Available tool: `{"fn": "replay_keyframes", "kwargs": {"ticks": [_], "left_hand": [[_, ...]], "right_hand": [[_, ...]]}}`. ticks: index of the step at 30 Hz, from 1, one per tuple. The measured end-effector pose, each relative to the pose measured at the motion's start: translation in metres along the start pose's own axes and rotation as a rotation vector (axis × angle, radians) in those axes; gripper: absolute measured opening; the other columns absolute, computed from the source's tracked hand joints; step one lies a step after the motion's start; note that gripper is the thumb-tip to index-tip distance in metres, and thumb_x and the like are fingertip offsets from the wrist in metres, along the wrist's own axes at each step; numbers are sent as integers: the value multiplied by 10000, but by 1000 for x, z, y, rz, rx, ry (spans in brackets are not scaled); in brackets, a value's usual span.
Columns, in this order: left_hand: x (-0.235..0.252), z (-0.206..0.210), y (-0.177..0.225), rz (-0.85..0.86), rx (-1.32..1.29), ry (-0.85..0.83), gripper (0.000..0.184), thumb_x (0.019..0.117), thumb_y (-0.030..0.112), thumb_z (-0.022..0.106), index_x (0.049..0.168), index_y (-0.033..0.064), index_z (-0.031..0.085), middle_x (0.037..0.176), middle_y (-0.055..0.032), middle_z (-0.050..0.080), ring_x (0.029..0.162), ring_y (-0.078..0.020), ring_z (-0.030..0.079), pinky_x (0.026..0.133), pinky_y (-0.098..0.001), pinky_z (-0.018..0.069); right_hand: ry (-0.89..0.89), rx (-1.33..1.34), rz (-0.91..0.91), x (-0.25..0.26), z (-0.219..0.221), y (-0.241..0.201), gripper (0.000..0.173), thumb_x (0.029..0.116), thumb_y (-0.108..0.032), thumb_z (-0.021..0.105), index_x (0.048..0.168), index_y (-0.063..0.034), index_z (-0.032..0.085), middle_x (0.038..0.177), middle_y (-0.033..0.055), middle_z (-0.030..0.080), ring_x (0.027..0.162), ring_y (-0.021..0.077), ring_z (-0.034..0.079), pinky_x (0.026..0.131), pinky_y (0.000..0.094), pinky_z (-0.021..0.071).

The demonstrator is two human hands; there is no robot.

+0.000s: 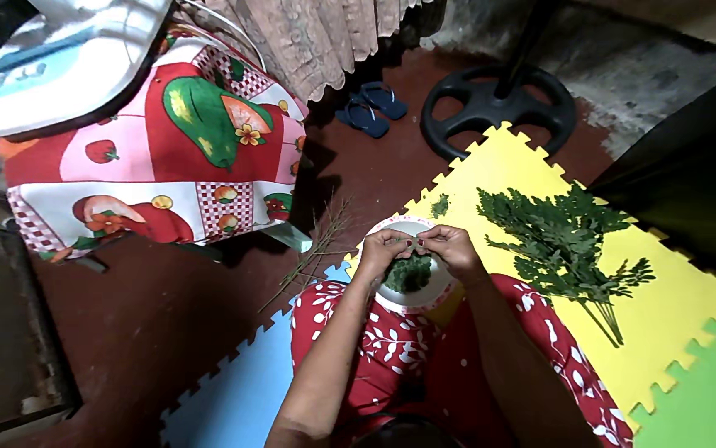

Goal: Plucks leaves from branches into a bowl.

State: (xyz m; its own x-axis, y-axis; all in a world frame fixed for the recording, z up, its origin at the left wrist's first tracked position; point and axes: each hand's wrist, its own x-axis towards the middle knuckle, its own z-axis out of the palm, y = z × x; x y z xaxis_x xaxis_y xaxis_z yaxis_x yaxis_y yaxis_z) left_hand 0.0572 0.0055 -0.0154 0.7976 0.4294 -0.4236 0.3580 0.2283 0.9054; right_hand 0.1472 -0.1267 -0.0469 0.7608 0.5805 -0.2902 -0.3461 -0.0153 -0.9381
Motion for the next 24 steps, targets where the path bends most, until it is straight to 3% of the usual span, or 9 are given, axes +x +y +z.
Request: {"fn": "replay_keyframes", "kwargs": {"ticks": [6, 9, 10, 12, 14, 18, 21, 24], "left_hand": [[0, -8, -2, -28, -78, 83, 91, 941, -112, 611, 1029, -102, 631, 868, -71, 662, 726, -75, 647, 739, -230, 577], [3, -18, -11, -18, 127, 36, 121, 962, -56, 624, 1071, -108, 639, 898, -86, 662, 735, -68, 646, 743, -225, 573], [4, -19, -13, -8, 293, -14, 156, 974, -7, 636, 1095, -102, 659, 943, -109, 678, 781, -81, 652, 781, -238, 565], [5, -20, -14, -26, 625, -144, 276, 1002, 114, 642, 1210, -63, 680, 1173, -195, 694, 1080, -222, 661, 1006, -382, 496], [4, -15, -9, -47, 772, -207, 420, 1011, 168, 647, 1375, -35, 595, 1387, -231, 605, 1322, -322, 562, 1151, -468, 390], [-3, -3, 4, 98, 886, -160, 547, 1006, 160, 645, 1484, -45, 476, 1553, -235, 450, 1438, -354, 452, 1204, -471, 332], [-5, 8, 10, 189, 976, -175, 479, 1034, 186, 595, 1446, -51, 528, 1476, -233, 543, 1380, -365, 521, 1185, -493, 347], [-1, 12, 7, 137, 766, -119, 313, 1018, 117, 609, 1282, -38, 672, 1214, -212, 704, 1158, -286, 667, 1070, -423, 466]], "right_hand": [[80, 13, 54, 2, -10, -6, 99, 914, 141, 594, 959, 69, 644, 799, 32, 689, 677, 77, 671, 701, 247, 595], [110, 49, 71, 4, -13, -7, 101, 926, 138, 592, 956, 55, 643, 797, 27, 690, 674, 79, 673, 694, 247, 596], [99, 48, 70, 5, -12, -6, 100, 921, 137, 601, 954, 55, 650, 799, 29, 697, 674, 79, 677, 691, 248, 599], [78, 27, 74, 6, -8, -3, 93, 913, 137, 616, 958, 67, 657, 807, 37, 700, 679, 79, 674, 698, 250, 596], [74, -9, 70, 5, -7, -4, 91, 909, 138, 622, 963, 75, 658, 815, 41, 699, 682, 72, 670, 700, 243, 592], [40, -96, 59, 5, -7, -2, 87, 910, 117, 641, 993, 102, 660, 867, 81, 704, 698, 68, 667, 710, 235, 586], [28, -113, 59, 5, -3, 0, 85, 910, 107, 646, 992, 95, 663, 855, 77, 700, 686, 59, 658, 698, 228, 579], [32, -108, 30, 5, -3, 2, 77, 901, 113, 649, 969, 84, 670, 820, 50, 697, 663, 49, 644, 683, 221, 572]]}}
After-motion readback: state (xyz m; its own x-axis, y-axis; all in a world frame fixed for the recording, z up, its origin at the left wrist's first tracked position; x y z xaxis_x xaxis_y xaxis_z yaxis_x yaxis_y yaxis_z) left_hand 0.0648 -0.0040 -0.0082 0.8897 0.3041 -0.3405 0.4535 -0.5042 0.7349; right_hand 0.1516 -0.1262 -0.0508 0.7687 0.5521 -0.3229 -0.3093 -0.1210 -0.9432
